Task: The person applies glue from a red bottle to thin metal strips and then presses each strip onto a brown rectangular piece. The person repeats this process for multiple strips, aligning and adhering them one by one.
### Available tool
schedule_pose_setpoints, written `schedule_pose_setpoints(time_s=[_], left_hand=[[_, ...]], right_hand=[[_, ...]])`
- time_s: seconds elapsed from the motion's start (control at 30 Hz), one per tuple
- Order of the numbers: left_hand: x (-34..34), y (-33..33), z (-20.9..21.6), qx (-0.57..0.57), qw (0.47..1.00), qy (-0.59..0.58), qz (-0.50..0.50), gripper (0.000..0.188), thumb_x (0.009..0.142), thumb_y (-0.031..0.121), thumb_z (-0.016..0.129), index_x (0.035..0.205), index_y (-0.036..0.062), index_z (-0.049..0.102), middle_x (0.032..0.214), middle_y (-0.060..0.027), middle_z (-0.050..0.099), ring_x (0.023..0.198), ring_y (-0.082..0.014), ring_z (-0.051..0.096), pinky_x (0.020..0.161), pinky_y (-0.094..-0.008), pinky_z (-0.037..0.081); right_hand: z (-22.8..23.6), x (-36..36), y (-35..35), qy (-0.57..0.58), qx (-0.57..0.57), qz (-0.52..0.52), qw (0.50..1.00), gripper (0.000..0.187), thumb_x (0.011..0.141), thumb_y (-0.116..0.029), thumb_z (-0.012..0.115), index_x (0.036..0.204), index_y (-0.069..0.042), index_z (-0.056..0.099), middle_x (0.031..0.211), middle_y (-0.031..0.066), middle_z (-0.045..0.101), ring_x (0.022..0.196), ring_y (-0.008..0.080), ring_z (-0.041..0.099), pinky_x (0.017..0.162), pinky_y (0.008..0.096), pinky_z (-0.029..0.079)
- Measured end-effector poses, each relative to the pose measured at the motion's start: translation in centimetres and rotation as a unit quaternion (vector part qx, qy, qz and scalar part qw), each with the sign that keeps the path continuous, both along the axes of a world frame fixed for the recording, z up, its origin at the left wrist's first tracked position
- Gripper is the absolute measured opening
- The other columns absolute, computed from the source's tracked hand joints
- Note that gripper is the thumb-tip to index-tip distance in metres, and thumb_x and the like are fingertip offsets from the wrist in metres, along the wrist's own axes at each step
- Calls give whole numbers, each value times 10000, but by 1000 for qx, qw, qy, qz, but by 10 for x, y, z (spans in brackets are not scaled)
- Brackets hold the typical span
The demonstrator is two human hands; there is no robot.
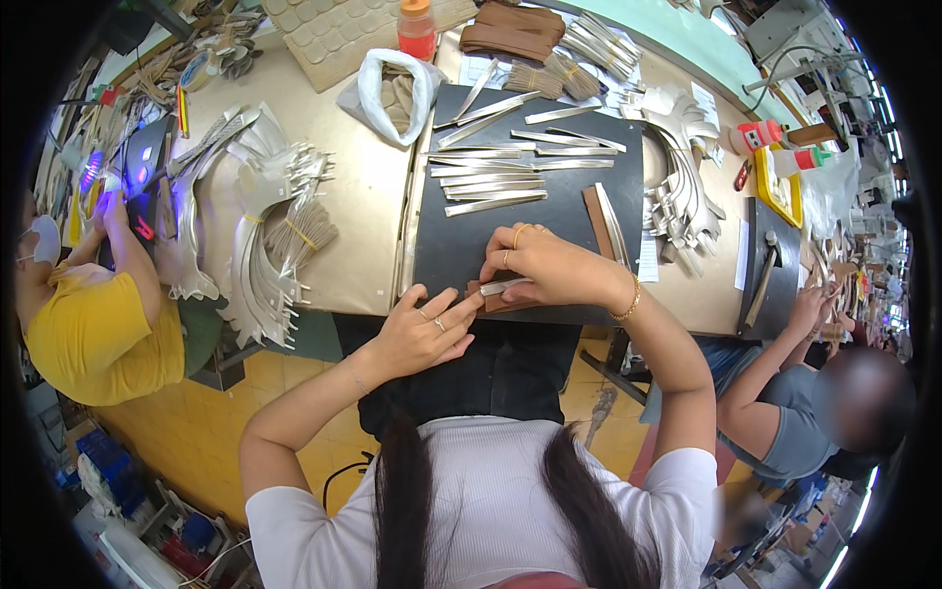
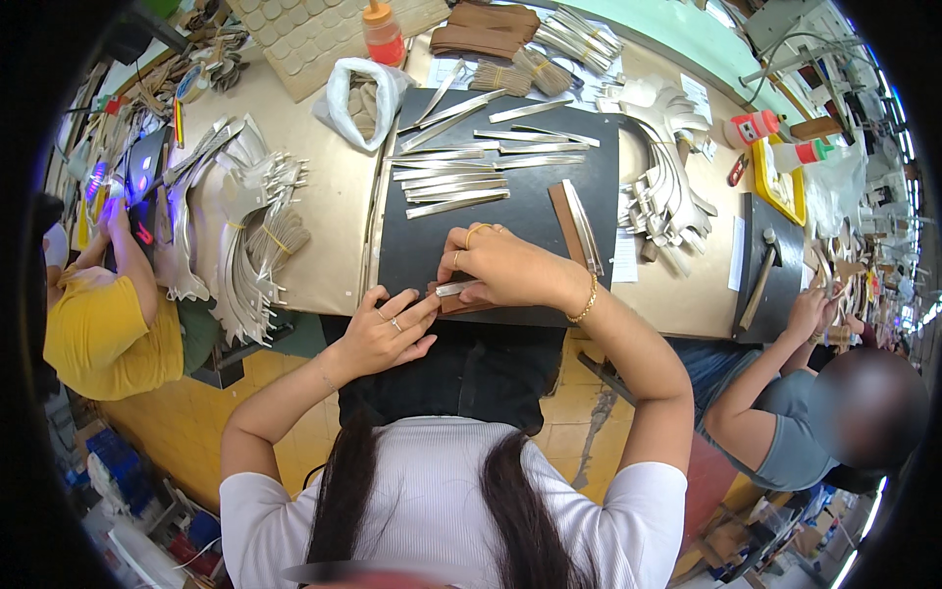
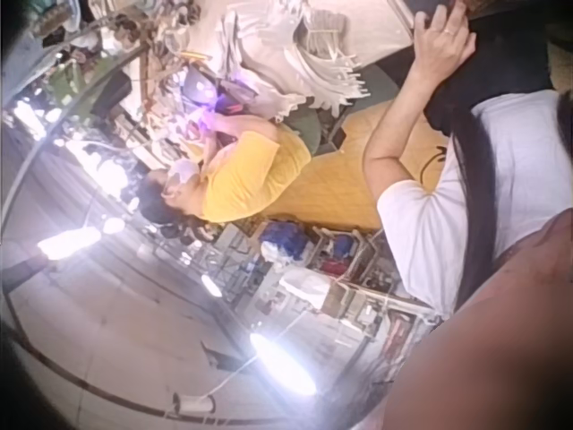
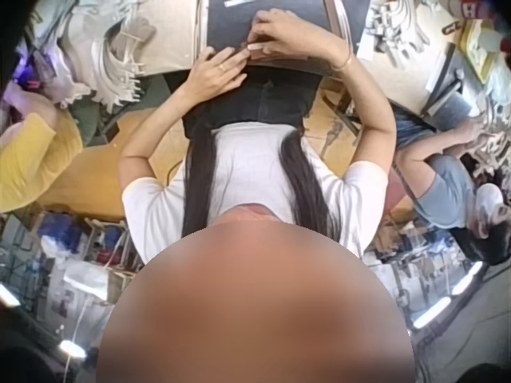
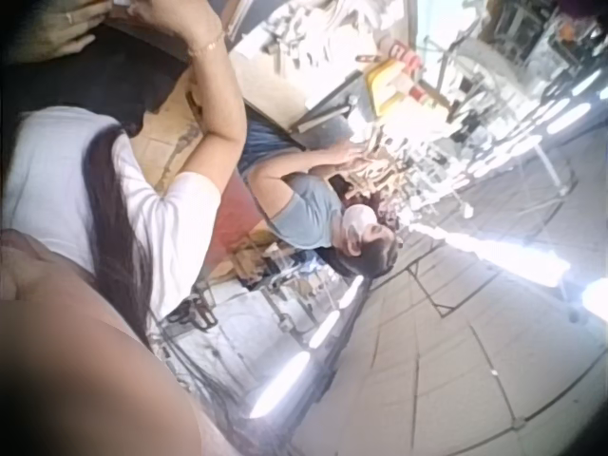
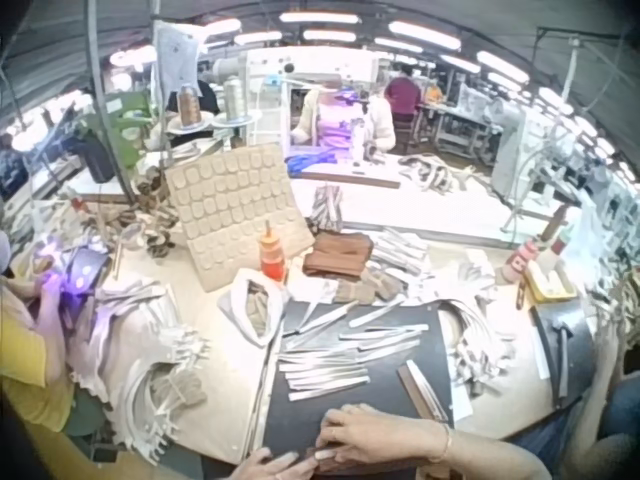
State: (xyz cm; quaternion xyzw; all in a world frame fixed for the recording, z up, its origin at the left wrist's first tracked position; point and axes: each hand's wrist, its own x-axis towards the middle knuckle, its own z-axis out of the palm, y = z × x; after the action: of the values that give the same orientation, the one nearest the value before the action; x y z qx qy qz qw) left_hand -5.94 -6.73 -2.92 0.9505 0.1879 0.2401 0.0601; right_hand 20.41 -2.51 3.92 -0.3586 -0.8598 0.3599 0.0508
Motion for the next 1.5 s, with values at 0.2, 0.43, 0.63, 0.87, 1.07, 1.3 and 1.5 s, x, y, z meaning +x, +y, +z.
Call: schedule_pose_setpoints(time_s=[0.2,0.43,0.63,0.87,1.07,1.3,1.5], left_hand=[[3,3,2,13,1000,7,-5,310,784,288,772,994,77,688,1371,-22,588,1094,-206,555,851,-412,403],[5,4,8,-6,1000,28,-6,267,793,276,763,950,81,672,1421,-40,570,1117,-215,560,857,-419,414],[11,8,12,-15,1000,16,4,224,821,260,760,913,88,651,1381,-66,597,1268,-241,541,988,-461,399],[18,14,12,5,1000,7,8,226,826,156,721,1031,74,675,1298,-66,639,1263,-249,558,1030,-478,377],[19,23,13,31,998,32,43,347,801,135,718,1137,62,676,1282,-73,644,1248,-253,568,1023,-484,378],[23,10,12,-39,997,-10,67,348,824,168,733,1151,63,675,1244,-86,625,1192,-255,573,1010,-474,389],[16,1,7,-67,994,-7,89,412,812,143,730,1216,92,671,1264,-85,607,1209,-264,555,1017,-472,383]], right_hand=[[5,8,-4,31,-71,-37,996,183,823,-159,753,942,-71,645,1062,85,579,1051,308,567,939,422,439],[6,38,-12,222,-149,-98,959,115,878,-111,727,932,-58,640,982,58,654,915,222,630,837,326,487],[22,92,-46,491,-111,-441,743,185,911,-54,726,1050,-60,604,964,-4,639,882,73,601,816,223,493],[-7,107,-37,332,-39,-568,752,234,915,-104,734,1101,-35,609,973,-1,633,881,73,602,761,212,491],[-5,74,-21,50,211,-555,803,240,839,-123,765,1054,-55,681,992,76,645,892,221,627,774,333,514],[-19,3,18,27,304,-256,917,167,805,-129,750,959,-92,697,982,62,611,967,266,585,867,393,445],[-24,-5,32,-51,277,-224,933,124,788,-159,744,842,-100,648,907,44,580,917,249,572,837,381,424]])
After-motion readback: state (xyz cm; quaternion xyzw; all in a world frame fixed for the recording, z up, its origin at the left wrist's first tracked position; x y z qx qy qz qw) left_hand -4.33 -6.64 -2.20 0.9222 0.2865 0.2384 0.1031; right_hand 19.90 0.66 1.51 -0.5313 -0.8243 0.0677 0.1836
